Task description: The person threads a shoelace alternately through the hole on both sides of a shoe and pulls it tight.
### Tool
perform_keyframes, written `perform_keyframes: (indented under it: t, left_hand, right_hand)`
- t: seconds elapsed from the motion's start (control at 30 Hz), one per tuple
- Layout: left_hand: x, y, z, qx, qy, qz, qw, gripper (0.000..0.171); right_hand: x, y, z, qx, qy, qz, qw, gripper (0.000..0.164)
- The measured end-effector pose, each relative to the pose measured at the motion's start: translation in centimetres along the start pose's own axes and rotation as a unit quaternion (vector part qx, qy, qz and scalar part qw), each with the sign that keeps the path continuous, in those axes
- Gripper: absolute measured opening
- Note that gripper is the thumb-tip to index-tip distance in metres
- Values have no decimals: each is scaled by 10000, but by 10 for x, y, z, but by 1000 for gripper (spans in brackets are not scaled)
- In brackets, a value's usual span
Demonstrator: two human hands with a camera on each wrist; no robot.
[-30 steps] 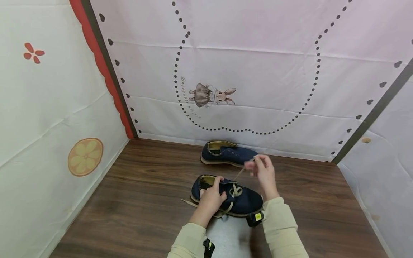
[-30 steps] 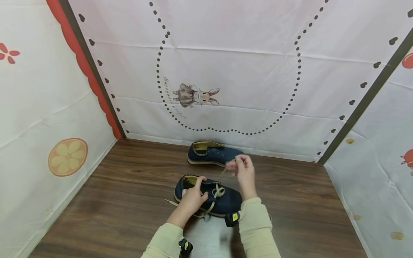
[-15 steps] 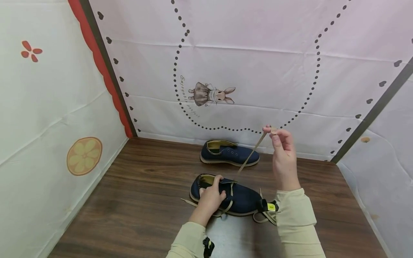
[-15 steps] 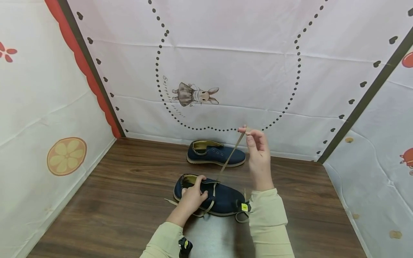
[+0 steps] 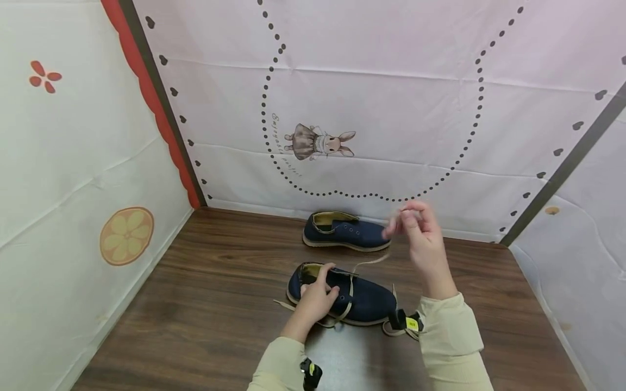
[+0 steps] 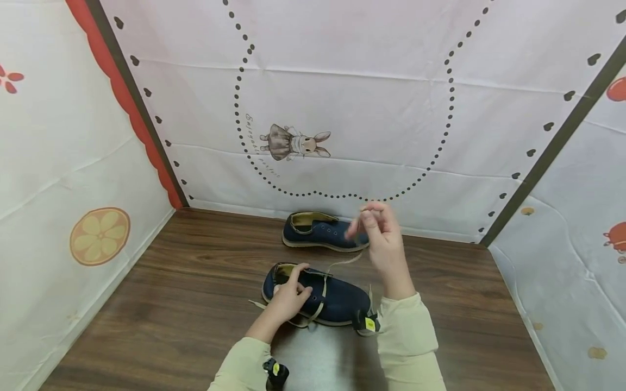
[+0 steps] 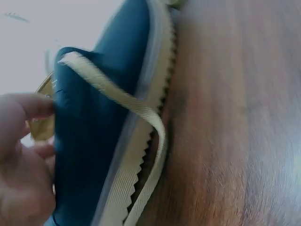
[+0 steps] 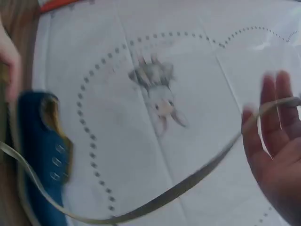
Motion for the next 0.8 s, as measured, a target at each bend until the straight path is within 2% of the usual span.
perform_keyframes:
  t: [0.07, 0.13, 0.23, 0.3, 0.4, 0.57, 0.67, 0.8]
  left_hand:
    - [-8, 4, -3, 26, 104, -777, 9969, 66]
    - [-15, 7, -5, -2, 276, -1495, 9884, 77]
    - [-19, 12, -6, -6, 525, -1886, 9806, 84]
    - [-17, 13, -6, 15, 491, -1935, 9799, 81]
    - [-14, 16, -5, 54, 279, -1861, 9821, 71]
    - [-12, 17, -5, -70, 118, -1745, 9846, 58]
    - [-12, 18, -5, -141, 110, -1676, 9857, 54]
    - [-11, 18, -5, -152, 137, -1664, 9858, 51]
  right_hand:
    - [5, -8, -7, 440, 431, -157, 9980, 14]
    - [10, -20, -15, 922, 916, -313, 9910, 15]
    - [21, -41, -28, 1747, 1562, -403, 9713, 17]
    - [27, -56, -38, 2298, 1834, -461, 9547, 17]
    - [33, -74, -52, 2886, 1978, -982, 9316, 17]
    - [34, -95, -73, 3262, 2183, -1925, 8994, 16]
    - [33, -106, -82, 3337, 2111, -2234, 8912, 15]
    - [36, -117, -87, 3473, 1754, -2582, 8843, 15]
Point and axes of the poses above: each hand's wrist, its own z-axis towards the middle knuckle, its own x-axis out of the palm, y = z × x, the point moved 2 cm from there along z, towards the middle knuckle, and after that the axes turned 10 degrees about x, right-handed, at the moved point
